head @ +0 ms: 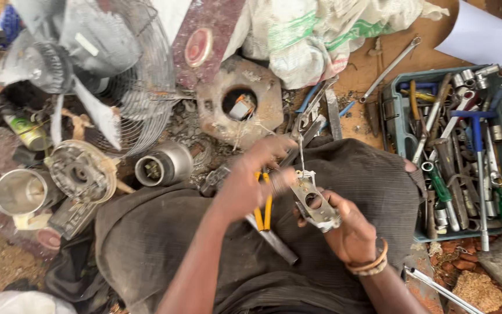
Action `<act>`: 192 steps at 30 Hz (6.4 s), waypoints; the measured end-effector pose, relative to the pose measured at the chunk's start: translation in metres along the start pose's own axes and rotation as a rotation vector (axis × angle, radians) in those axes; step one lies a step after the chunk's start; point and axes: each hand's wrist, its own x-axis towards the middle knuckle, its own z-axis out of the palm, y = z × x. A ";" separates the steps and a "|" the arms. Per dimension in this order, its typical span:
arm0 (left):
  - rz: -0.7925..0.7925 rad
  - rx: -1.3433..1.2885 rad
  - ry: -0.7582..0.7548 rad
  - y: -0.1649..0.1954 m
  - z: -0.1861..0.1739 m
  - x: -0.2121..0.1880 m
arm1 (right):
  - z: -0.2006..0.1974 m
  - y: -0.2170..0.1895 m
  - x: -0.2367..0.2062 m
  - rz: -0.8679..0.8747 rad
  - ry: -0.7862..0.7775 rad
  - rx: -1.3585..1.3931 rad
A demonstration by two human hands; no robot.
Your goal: The person disassembles a small white plastic fan component using pliers and a screwdriver, then uses a hammer to tap out a metal piece. They place the removed metal piece into a metal cup and continue working on the component.
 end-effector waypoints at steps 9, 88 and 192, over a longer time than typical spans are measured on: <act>-0.249 -0.010 0.162 0.020 0.019 -0.049 | 0.032 0.003 0.009 0.038 0.111 -0.025; -0.337 -1.014 0.580 -0.129 -0.026 -0.045 | -0.240 -0.110 -0.099 -0.421 1.326 -1.262; -0.238 -0.482 0.223 -0.091 -0.008 -0.062 | 0.099 -0.043 0.014 0.507 0.210 -1.615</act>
